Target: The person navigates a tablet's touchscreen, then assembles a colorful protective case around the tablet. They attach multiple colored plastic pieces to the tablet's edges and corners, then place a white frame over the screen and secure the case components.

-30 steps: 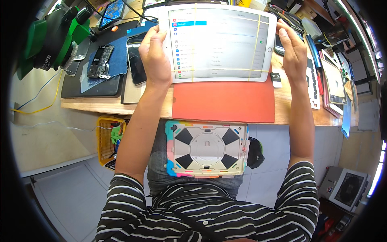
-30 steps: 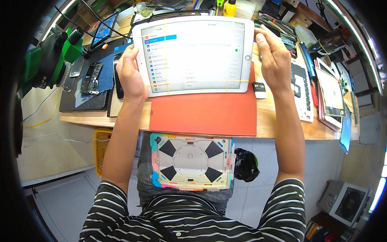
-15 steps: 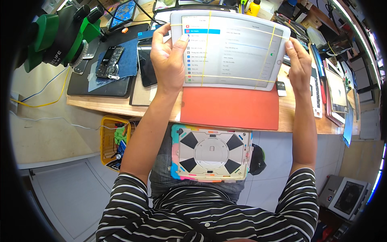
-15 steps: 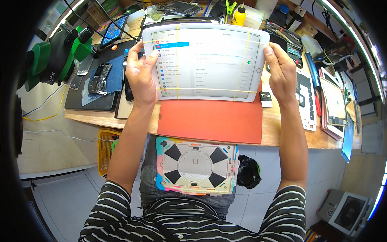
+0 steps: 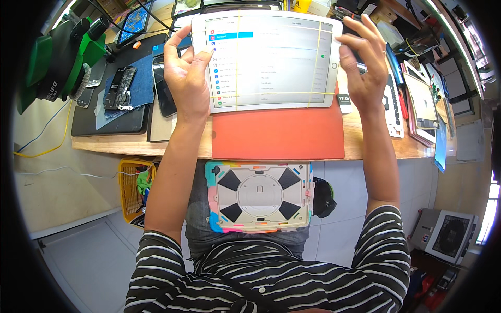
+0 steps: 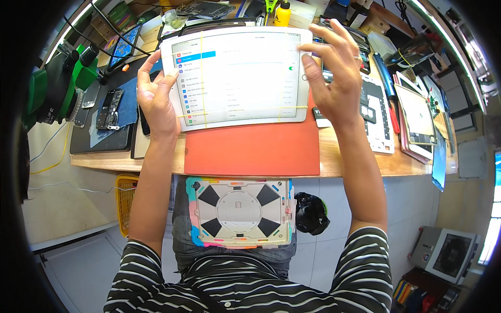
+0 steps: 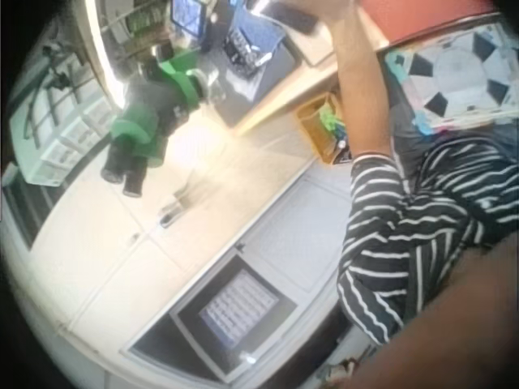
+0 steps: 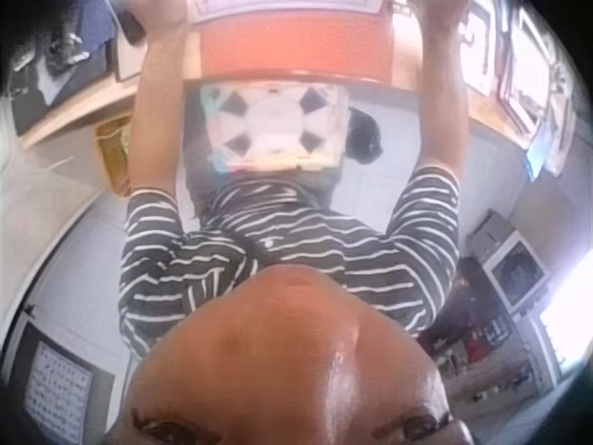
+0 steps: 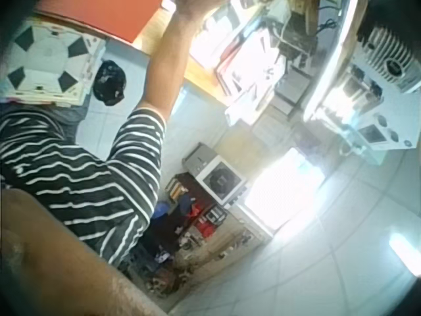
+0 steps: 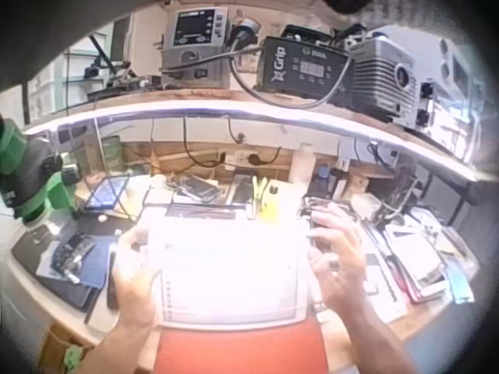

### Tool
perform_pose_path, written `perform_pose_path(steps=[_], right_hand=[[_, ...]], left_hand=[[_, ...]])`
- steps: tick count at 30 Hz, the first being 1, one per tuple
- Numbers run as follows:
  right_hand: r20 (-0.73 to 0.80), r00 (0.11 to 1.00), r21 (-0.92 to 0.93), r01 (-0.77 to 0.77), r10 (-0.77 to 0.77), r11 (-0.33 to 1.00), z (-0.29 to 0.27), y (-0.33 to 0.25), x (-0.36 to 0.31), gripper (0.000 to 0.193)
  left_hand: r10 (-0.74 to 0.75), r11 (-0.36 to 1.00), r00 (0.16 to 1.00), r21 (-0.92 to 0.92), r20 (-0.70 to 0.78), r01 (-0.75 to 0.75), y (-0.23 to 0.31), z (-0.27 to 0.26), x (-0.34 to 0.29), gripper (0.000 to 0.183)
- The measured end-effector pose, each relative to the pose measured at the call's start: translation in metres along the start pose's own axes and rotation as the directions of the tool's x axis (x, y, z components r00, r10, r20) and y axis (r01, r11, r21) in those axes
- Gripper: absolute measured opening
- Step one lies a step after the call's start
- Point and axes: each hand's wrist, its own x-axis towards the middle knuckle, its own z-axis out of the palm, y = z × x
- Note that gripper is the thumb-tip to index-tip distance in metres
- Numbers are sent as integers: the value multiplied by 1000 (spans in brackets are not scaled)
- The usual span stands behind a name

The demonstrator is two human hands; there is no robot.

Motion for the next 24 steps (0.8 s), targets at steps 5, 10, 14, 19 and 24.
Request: perform_pose_path(steps=[5, 10, 14, 19, 24], right_hand=[[110, 992, -51, 66, -60, 997, 1, -19, 1, 15], [125, 992, -98, 40, -27, 994, 3, -13, -2, 13], [164, 986, -106, 43, -25, 993, 5, -13, -2, 13], [227, 974, -79, 23, -4, 997, 9, -27, -4, 20], [139, 990, -145, 23, -3, 989, 5, -13, -2, 10]], left_hand=[[-26, 1000, 1000, -6, -4, 26, -3, -4, 1, 54], [-10, 999, 1000, -34, 0, 10, -4, -5, 2, 52], [-2, 998, 1000, -65, 5, 3, -4, -4, 2, 51], [14, 999, 1000, -51, 7, -14, -3, -2, 1, 51], [21, 997, 1000, -72, 12, -20, -4, -4, 2, 51]])
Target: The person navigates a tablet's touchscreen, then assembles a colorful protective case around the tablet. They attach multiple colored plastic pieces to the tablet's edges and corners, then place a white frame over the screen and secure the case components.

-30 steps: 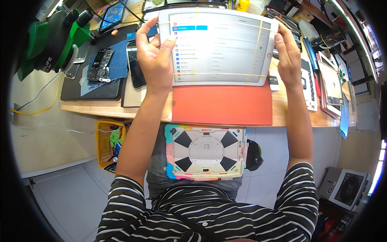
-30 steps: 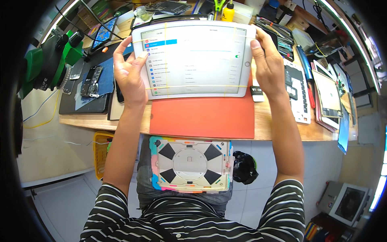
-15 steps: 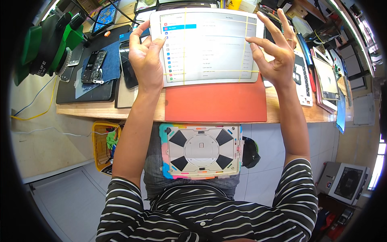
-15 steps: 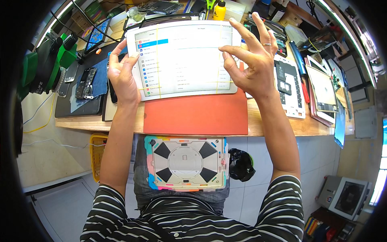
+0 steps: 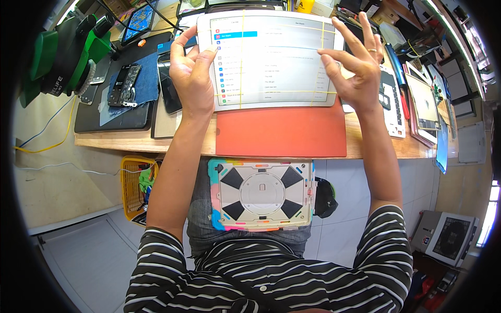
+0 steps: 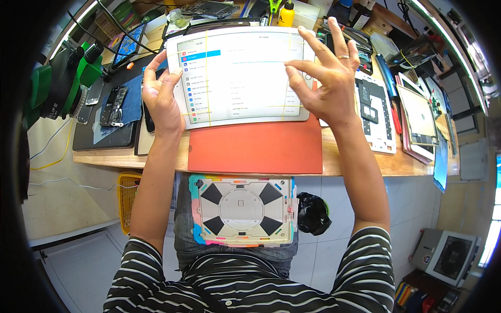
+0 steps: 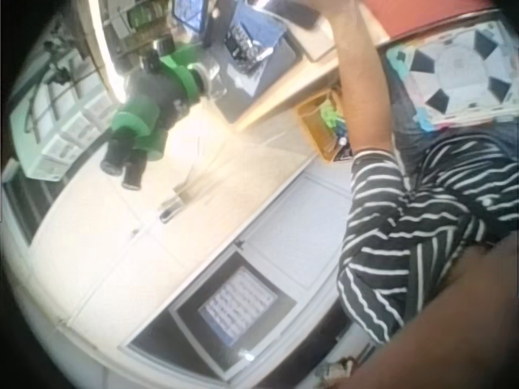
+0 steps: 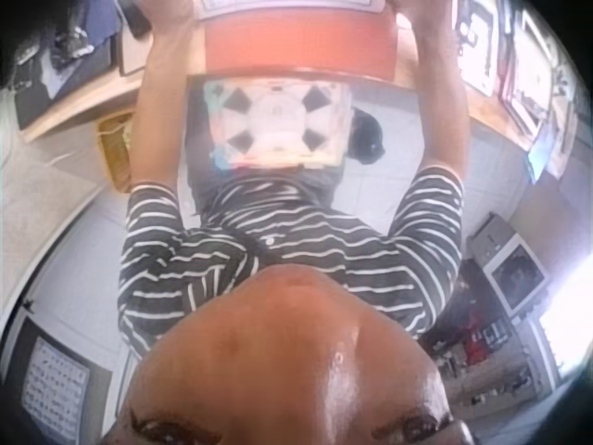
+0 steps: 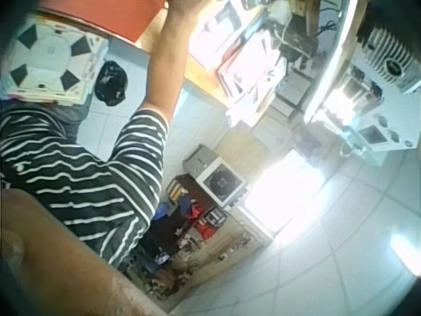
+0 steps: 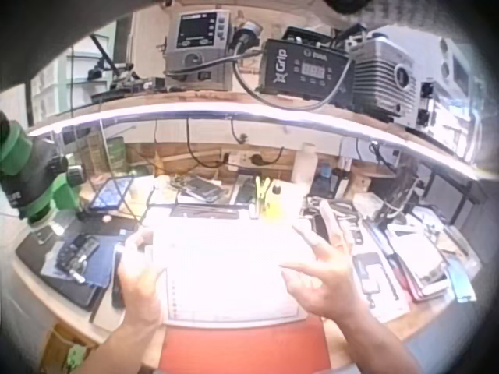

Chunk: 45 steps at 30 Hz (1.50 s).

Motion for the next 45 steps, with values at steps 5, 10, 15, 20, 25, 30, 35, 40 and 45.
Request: perform_pose_path(steps=[5, 10, 15, 20, 25, 30, 35, 40, 45], right_hand=[[-12, 1000, 13, 6, -5, 1000, -1, 4, 0, 11], [-104, 989, 103, -90, 101, 991, -2, 24, -1, 25], [-68, 917, 425, -330, 393, 843, 1, 33, -2, 37], [229, 857, 650, -487, 462, 583, 5, 26, -4, 43], [549, 696, 750, -655, 462, 96, -3, 22, -1, 40], [625, 653, 728, -686, 427, -16, -5, 34, -4, 37], [405, 546, 826, -562, 733, -37, -20, -16, 4, 39], [302, 458, 858, -513, 836, -28, -38, -56, -21, 48], [185, 344, 966, -237, 921, -105, -15, -126, -38, 51]], left_hand=[[-16, 1000, 1000, 7, -9, 16, 2, -2, 1, 49], [-8, 1000, 999, -5, -34, 8, 0, -1, 1, 46], [19, 999, 999, 28, -29, -18, 0, 0, 0, 45], [18, 1000, 999, -12, -40, -19, 4, 4, -1, 45], [18, 1000, 999, -13, -33, -18, 2, 1, 1, 44], [-97, 995, 995, 5, -37, 98, 10, 4, 10, 46], [-447, 830, 879, -291, 164, 476, 44, -3, 12, 60], [-370, 514, 840, -665, 398, 542, 63, -11, -46, 78], [-350, 735, 921, -560, 170, 382, 71, 13, -101, 61]])
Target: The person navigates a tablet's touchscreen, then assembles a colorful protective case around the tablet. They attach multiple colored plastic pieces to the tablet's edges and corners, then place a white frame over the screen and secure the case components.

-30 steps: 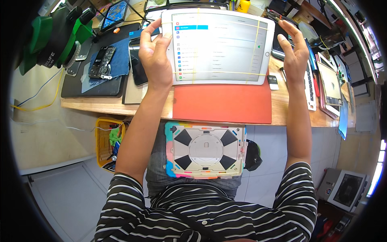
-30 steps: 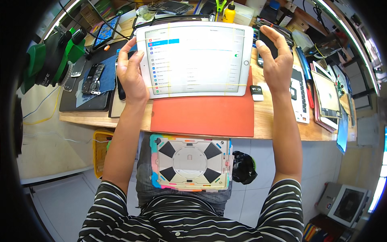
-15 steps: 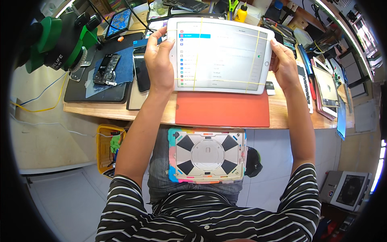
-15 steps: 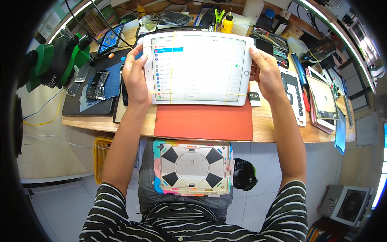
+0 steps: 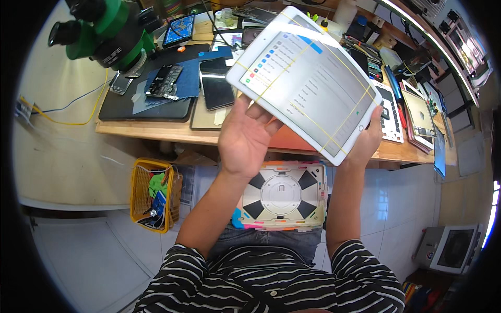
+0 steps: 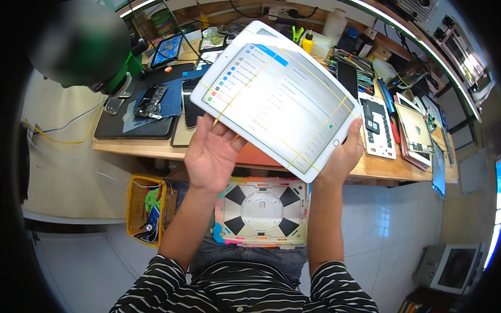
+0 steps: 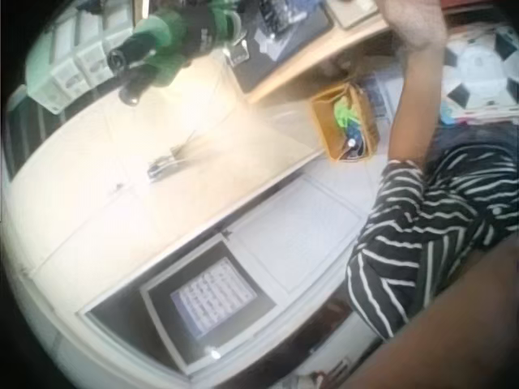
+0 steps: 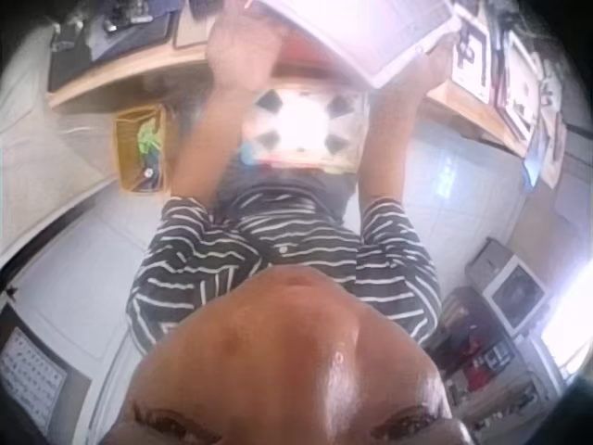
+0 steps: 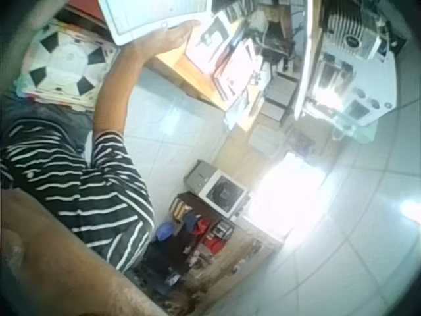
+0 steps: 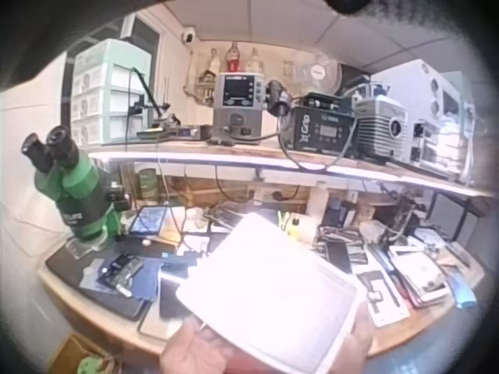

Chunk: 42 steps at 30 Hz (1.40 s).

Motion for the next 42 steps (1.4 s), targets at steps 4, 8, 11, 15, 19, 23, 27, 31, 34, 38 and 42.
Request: perform_pose_path(steps=[4, 8, 11, 15, 19, 23, 27, 31, 34, 38, 42], right_hand=[[-61, 996, 43, 63, -60, 997, 3, 3, -36, 52], [-62, 997, 128, 52, -45, 990, 0, 24, -79, 46], [328, 944, 98, -77, 40, 992, -38, 32, -107, 42], [224, 958, -62, -168, 178, 984, -33, 40, -142, 41], [272, 896, -145, -322, 351, 936, -40, 40, -145, 37], [225, 826, -133, -500, 517, 856, -28, 38, -148, 47], [184, 811, -62, -555, 556, 830, -31, 52, -149, 50], [118, 831, -45, -543, 544, 838, -34, 61, -151, 46], [102, 823, -49, -557, 559, 829, -37, 61, -146, 39], [68, 835, -51, -543, 546, 838, -39, 62, -145, 37], [53, 847, -52, -527, 529, 848, -38, 61, -146, 36]], left_hand=[[64, 979, 998, 192, 7, -64, -2, -1, -8, 56], [82, 996, 983, -23, -164, -86, 7, 7, -12, 56], [63, 989, 993, -126, -105, -76, 21, -14, -1, 52], [-35, 987, 999, -158, 34, 40, 37, -43, 11, 49], [-65, 987, 989, 139, -136, 84, 37, -24, 26, 49], [-56, 957, 981, 269, -185, 106, 31, -18, 41, 48], [-57, 943, 994, 322, -89, 83, 23, -34, 49, 43], [-64, 932, 996, 352, -66, 83, 13, -43, 49, 42], [-76, 906, 995, 413, -57, 93, 9, -40, 49, 42], [-88, 958, 996, 273, -28, 93, 1, -49, 51, 42], [-122, 978, 992, 174, 26, 116, 3, -52, 47, 45]])
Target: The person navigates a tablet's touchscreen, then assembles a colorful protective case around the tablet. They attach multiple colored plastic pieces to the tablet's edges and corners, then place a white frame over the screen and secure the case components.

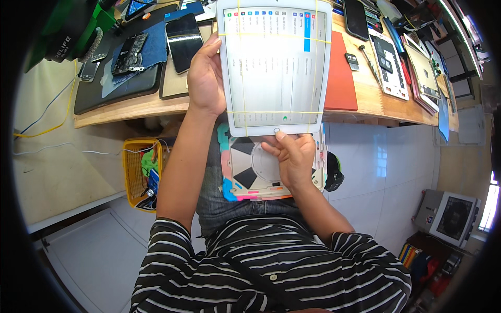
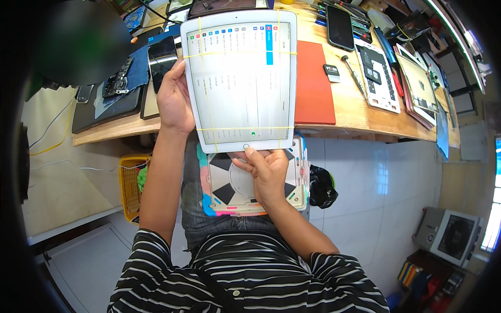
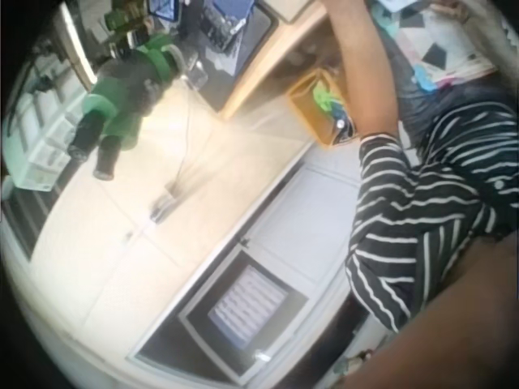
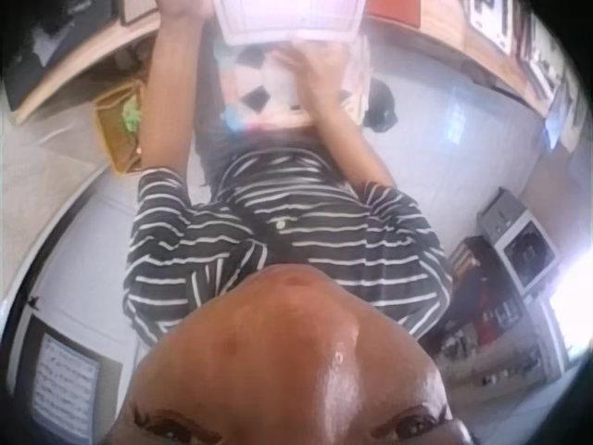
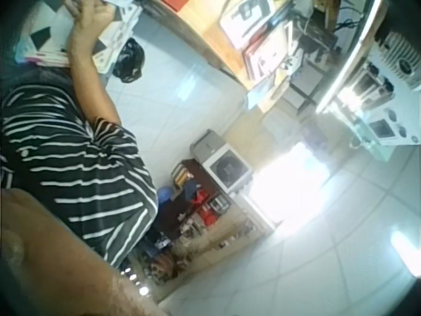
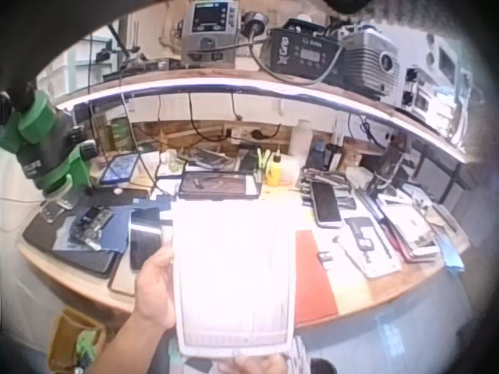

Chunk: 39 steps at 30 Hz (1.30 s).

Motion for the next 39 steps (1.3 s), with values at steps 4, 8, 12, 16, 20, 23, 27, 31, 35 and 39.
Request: perform_pose_path(steps=[4, 8, 12, 16, 20, 23, 27, 31, 35, 39], right_hand=[[-16, 1000, -47, 14, -15, 999, 1, 3, 2, 35], [-65, 997, -77, 44, -49, 996, 5, 3, 0, 33], [-70, 996, -76, 48, -53, 996, 7, 2, 0, 32], [16, 1000, -125, -1, 3, 992, -1, 0, 1, 34], [82, 986, -287, -116, 145, 951, 0, -4, -5, 43], [174, 932, -435, -218, 319, 873, -7, -4, -10, 37], [316, 832, -540, -237, 456, 807, -12, 0, -23, 24], [361, 834, -509, -198, 417, 838, 3, -18, -38, 23], [369, 929, -541, 201, 16, 817, 9, -51, -39, 12], [475, 783, -687, 616, -402, 386, 0, -85, -12, 17]], left_hand=[[32, 998, 999, 53, -26, -30, -2, -4, -5, 46], [41, 998, 998, 46, -52, -38, -4, 2, -6, 46], [33, 999, 999, 44, -24, -31, -4, -4, -5, 47], [34, 999, 999, -3, 32, -34, -6, -11, -3, 45], [53, 998, 999, -31, 4, -52, -7, -6, -4, 41], [47, 998, 999, -48, 19, -46, -8, -10, -4, 40], [51, 999, 999, -20, -2, -51, -7, -6, -5, 39], [29, 999, 999, -25, -31, -30, -5, 1, -6, 38], [33, 999, 999, -25, -22, -33, -7, -5, -3, 36], [41, 999, 999, -17, -28, -42, -6, -1, -4, 34]])
